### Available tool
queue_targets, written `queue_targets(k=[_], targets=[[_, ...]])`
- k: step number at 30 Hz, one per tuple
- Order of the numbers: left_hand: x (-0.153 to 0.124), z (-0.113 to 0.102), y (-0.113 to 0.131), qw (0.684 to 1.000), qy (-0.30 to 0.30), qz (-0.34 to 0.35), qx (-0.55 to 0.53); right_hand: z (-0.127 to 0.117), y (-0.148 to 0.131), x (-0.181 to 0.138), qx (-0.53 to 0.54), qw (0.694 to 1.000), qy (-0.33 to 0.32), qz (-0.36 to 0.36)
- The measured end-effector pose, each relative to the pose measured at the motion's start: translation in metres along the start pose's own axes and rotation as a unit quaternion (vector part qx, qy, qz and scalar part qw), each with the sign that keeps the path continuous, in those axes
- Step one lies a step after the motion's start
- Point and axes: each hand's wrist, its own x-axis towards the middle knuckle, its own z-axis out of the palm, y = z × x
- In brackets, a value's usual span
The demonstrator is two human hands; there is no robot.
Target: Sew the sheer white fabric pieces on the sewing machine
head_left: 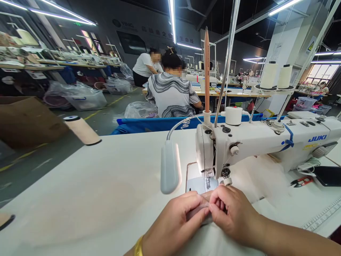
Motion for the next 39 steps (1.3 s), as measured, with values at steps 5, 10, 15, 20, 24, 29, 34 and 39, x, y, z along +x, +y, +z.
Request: queue_targets(k=[5,10,15,20,24,29,34,39], targets=[[0.001,-0.001,0.003,0.994,-0.043,-0.051,-0.081,0.001,0.001,-0.001,-0.01,1.0,0.001,-0.002],[0.001,0.001,0.002,0.993,-0.03,-0.066,-0.093,0.001,0.001,-0.001,-0.026,0.999,0.017,-0.017],[0.004,0.008,-0.004,0.999,0.039,0.01,0.021,0.004,0.003,0.002,-0.099,0.995,0.002,-0.006],[0.004,0.019,-0.015,0.95,0.202,0.14,0.191,0.009,0.01,0.004,-0.207,0.978,-0.001,0.033],[0.002,0.019,-0.015,0.895,0.253,0.24,0.277,0.009,0.013,0.006,-0.187,0.982,0.012,0.022],[-0.006,0.017,-0.013,0.905,0.157,0.272,0.285,0.004,0.016,0.005,-0.169,0.985,-0.02,-0.009],[-0.009,0.01,-0.011,0.909,0.15,0.273,0.278,-0.003,0.019,0.001,-0.211,0.974,-0.043,-0.067],[0.001,0.003,-0.016,0.89,0.19,0.314,0.271,-0.004,0.021,-0.001,-0.264,0.96,-0.023,-0.09]])
